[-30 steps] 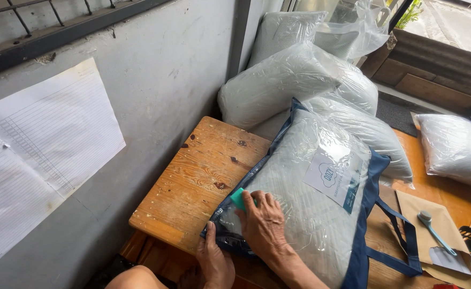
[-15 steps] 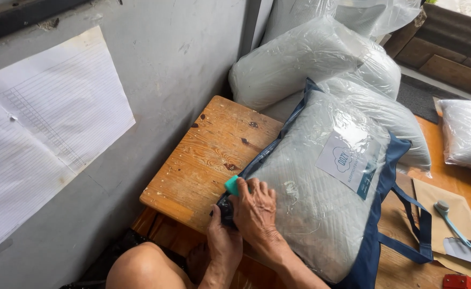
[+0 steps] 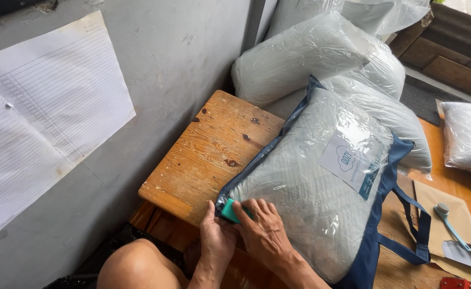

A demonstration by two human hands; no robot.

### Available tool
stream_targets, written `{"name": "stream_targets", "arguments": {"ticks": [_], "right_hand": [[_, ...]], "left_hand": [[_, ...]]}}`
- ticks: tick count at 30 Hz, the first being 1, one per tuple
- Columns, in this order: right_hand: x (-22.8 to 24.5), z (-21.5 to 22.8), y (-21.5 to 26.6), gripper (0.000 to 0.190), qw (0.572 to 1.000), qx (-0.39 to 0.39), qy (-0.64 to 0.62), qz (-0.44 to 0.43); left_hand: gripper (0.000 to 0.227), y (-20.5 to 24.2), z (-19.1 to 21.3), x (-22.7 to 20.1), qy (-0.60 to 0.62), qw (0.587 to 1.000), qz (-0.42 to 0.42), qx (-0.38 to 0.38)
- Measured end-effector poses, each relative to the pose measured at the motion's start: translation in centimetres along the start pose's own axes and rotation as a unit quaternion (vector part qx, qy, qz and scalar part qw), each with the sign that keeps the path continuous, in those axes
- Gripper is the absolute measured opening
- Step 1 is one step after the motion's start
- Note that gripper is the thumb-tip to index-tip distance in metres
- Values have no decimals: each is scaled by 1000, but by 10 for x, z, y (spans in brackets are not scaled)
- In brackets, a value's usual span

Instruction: Brushing the surface of a packaged pillow bag using a small hand brush to clean or smooth it.

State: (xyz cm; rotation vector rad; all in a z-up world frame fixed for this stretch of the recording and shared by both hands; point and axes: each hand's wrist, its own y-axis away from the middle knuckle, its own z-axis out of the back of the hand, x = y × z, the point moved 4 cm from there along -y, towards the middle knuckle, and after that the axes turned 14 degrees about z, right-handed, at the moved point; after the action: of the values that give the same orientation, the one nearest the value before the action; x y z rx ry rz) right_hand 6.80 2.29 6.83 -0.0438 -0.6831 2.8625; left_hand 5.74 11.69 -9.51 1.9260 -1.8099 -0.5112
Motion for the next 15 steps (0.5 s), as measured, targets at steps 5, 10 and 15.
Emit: {"name": "stream_targets", "arguments": {"ticks": [5,10,15], "right_hand": [[-7,17,30,61,986,114,113,-44],[6,37,-32,38,997,-32,66,-14],[6,20,-19,28,996,-37,49,66]], "left_hand": [[50,49,-39,-3,-67,976,-12,-205],[60,66,-62,0,-137,978,-17,-158],[69,39,-48,-7,-89,995,-16,-51]]}}
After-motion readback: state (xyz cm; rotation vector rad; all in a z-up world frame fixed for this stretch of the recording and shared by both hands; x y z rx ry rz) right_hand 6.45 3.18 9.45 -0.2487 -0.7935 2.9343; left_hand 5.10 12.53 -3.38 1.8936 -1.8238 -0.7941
